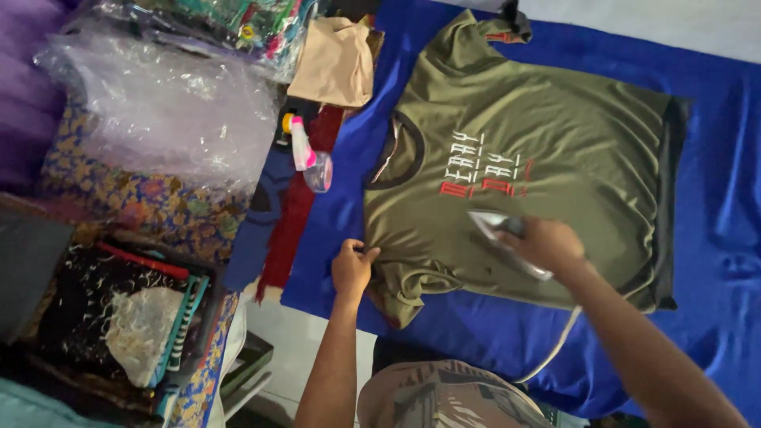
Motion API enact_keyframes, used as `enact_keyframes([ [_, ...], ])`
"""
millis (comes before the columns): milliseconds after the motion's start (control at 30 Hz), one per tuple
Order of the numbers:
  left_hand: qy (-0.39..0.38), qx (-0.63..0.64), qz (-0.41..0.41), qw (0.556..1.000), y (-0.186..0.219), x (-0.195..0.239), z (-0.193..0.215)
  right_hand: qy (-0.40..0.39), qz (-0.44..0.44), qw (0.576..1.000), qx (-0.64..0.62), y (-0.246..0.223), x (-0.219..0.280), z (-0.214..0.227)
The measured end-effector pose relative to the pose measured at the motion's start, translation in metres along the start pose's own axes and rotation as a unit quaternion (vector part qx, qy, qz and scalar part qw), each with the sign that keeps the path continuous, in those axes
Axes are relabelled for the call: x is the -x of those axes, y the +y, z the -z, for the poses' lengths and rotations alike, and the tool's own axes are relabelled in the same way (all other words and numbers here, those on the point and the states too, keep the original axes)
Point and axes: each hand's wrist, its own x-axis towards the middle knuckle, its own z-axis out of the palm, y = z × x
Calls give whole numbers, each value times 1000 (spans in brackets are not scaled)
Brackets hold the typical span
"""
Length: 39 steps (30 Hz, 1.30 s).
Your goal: Ironing a green long-sleeved sweatshirt on an ironing station table.
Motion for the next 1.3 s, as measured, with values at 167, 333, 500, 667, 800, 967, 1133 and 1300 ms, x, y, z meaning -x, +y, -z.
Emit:
enact_keyframes([
  [167, 10, 29, 5, 1000, 1, 3, -2, 23, 126, 992, -20, -106, -28, -15],
  [333, 15, 41, -4, 999, 3, 7, -1, 1, 190, 982, -14, -186, -44, -26],
  [500, 25, 60, 17, 998, 10, 8, 3, 73, 191, 978, 29, -186, -75, -43],
  [667, 43, 41, -5, 998, 0, 6, -3, 85, 168, 982, 35, -144, -71, -41],
  [800, 29, 55, -8, 998, 3, 8, 1, 39, 140, 989, 19, -102, -27, -37],
  [967, 4, -14, -17, 1000, 7, 5, 5, 13, 100, 995, -1, -47, 26, -38],
  [1133, 105, -118, -82, 984, 84, 28, 38, 17, 29, 999, -37, -53, 49, -39],
  [1300, 20, -159, -311, 937, 93, 40, -34, 69, 14, 996, -62, -51, 47, -62],
])
